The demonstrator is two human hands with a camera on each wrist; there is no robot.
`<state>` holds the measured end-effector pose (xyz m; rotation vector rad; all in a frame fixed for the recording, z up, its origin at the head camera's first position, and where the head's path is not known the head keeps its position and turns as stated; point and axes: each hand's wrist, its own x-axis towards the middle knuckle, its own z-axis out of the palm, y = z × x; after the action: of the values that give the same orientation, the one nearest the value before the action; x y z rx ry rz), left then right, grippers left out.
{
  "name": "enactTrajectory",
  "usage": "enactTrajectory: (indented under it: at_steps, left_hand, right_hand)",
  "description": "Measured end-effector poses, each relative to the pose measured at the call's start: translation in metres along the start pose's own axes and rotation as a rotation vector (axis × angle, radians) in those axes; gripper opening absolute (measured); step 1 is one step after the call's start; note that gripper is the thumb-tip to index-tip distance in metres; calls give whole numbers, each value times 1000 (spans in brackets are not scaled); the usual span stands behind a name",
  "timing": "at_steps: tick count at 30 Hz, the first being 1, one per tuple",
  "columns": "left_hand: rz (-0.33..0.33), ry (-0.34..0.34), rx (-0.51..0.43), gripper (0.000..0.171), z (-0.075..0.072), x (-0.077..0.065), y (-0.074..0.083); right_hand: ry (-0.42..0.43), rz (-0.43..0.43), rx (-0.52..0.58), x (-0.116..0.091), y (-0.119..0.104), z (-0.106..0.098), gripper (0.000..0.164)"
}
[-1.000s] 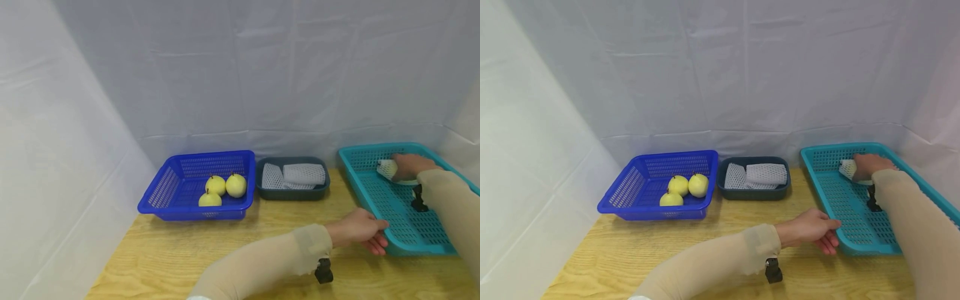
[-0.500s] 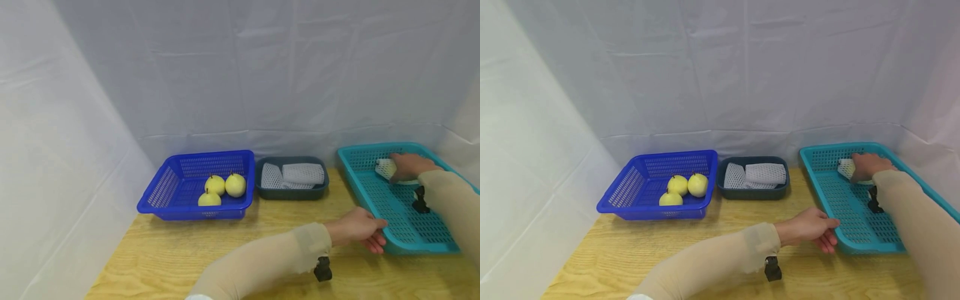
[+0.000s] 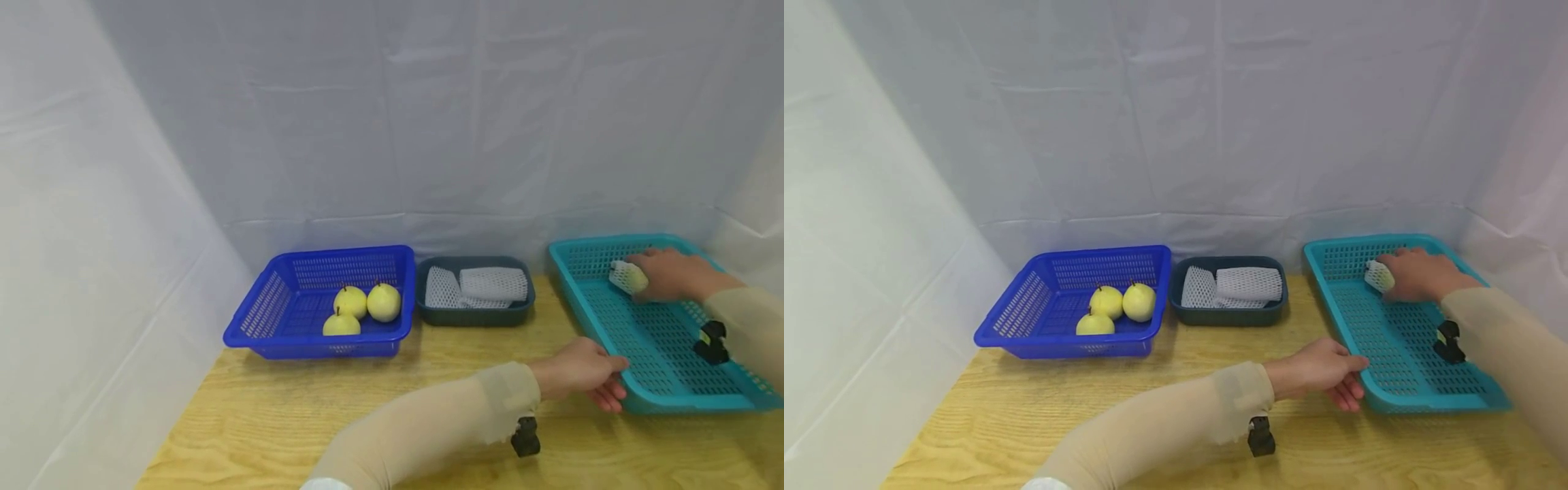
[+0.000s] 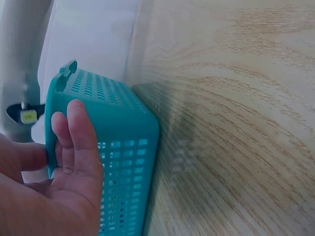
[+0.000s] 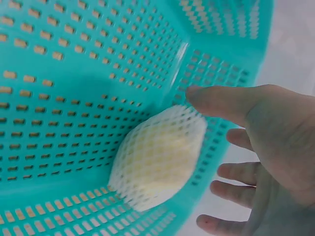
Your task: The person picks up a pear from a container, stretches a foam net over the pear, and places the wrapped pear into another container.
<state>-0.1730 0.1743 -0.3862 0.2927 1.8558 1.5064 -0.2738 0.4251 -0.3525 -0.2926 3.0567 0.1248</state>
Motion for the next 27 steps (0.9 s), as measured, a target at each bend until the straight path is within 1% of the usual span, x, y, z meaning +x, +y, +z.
enactTrajectory:
  at_steps: [3,7,12,17,21,27]
  left_hand:
    - [2,4,3,33,0,1,0]
    - [-3,0,7,33,-1,1,0]
    - [-23,-16,14,33,-1,3,-2]
    - [-35,-26,22,33,-1,3,-2]
    - [-26,-20,18,33,-2,2,-2]
    - [12,-8,27,34,-4,2,-3]
  right_hand:
    - [10,-34,-13,-8,-10,-6,87]
    - [31,-82,-20,-19,-26,-12,78]
    - [78,-153,-27,-35,-48,-19,63]
    - [125,-203,-13,-51,-68,-25,55]
    - [154,-210,5,-61,-84,-29,51]
    - [154,-203,69,-73,-104,-30,46]
